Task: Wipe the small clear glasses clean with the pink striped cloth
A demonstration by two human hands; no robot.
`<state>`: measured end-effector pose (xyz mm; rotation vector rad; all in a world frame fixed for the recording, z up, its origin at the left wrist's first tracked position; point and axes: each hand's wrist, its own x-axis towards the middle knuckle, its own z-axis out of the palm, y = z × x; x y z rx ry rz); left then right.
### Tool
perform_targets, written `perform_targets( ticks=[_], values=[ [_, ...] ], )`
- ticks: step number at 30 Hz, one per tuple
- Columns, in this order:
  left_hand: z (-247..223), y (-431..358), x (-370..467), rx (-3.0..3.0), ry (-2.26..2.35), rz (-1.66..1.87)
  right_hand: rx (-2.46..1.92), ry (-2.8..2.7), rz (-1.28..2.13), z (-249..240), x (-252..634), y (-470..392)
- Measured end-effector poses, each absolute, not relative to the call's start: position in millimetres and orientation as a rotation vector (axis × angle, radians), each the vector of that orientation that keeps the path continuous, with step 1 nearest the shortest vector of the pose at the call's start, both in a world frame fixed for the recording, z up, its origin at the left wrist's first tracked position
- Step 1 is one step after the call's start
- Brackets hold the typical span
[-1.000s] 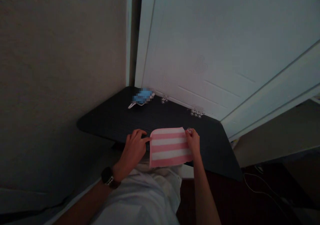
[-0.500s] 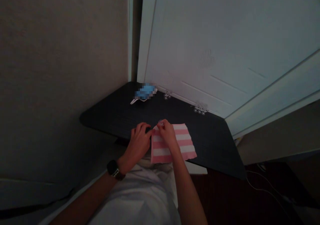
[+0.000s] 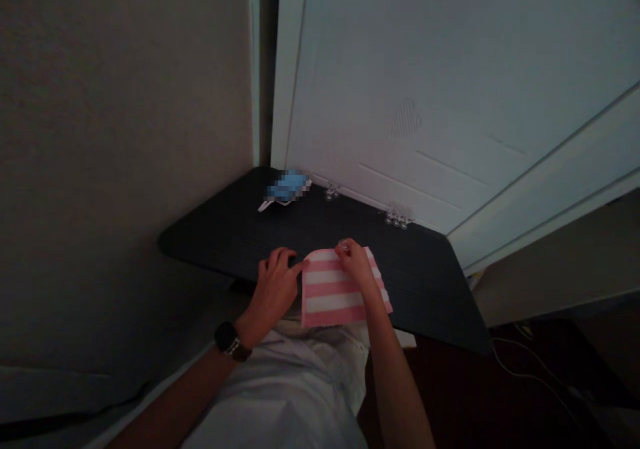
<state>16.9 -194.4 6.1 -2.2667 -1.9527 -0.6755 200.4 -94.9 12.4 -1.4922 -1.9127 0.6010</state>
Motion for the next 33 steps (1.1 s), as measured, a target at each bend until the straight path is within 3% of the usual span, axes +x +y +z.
perform_targets(
  ticks=[8,20,27,33],
  values=[
    [3,-193,19,-2.26,-1.94,-0.668,-1.603,-1.788,0.462,19,269,-83],
    [-5,-187,19,-2.264,-1.952,-0.834,-1.431,-1.924,0.542,32,183,-127],
    [-10,-190,15,-2.271,-1.94,-0.825,-1.531,-1.802,0.328,53,194,-128],
    [-8,-186,19,-2.274,-1.945,-0.719,-1.453,-1.88,0.446,38,188,-129]
  ],
)
